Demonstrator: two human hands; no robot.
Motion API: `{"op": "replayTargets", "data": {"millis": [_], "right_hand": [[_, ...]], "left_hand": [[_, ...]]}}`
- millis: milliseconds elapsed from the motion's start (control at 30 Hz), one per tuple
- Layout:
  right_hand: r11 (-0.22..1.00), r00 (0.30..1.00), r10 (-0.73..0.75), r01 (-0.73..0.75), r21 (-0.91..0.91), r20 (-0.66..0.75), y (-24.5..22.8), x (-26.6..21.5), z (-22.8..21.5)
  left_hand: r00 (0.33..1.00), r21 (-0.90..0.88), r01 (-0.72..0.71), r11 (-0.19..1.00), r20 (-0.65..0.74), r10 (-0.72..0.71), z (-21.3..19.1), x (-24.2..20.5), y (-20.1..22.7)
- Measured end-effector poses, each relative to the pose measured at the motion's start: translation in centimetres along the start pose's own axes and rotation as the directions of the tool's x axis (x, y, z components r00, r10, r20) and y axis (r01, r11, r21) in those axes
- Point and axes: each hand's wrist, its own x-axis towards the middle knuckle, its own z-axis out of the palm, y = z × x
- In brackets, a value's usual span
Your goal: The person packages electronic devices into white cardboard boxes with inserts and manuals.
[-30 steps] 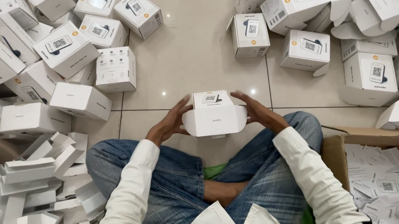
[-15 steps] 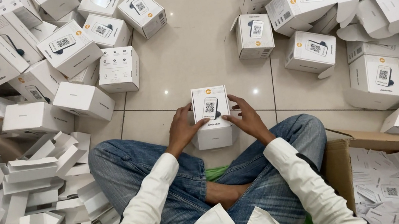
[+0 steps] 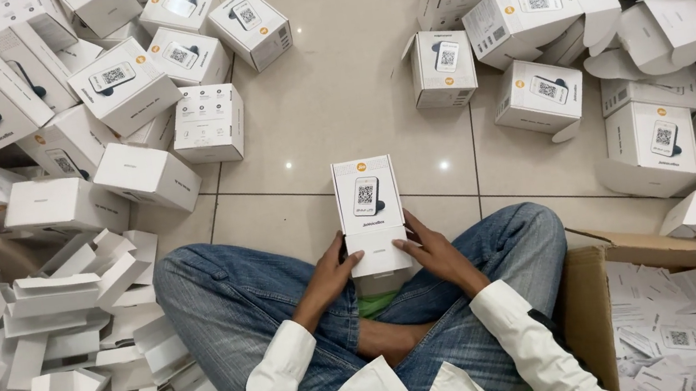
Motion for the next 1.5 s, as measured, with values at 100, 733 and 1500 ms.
{"op": "replayTargets", "data": {"millis": [100, 733, 1500], "right_hand": [[0.994, 0.997, 0.074, -0.075, -0.075, -0.012, -0.7, -0.3, 0.1], [0.971, 0.998, -0.044, 0.032, -0.238, -0.043, 0.0, 1.2, -0.3], [0.990, 0.959, 0.076, -0.040, 0.137, -0.272, -3.7, 7.6, -3.8]], "left_hand": [[1.000, 0.021, 0.004, 1.000, 0.006, -0.004, 0.0, 0.1, -0.5], [0.993, 0.148, -0.092, 0.985, -0.058, 0.101, -2.0, 0.4, 1.9], [0.958, -0.065, -0.139, 0.988, -0.263, 0.117, -6.1, 6.6, 8.0]]}}
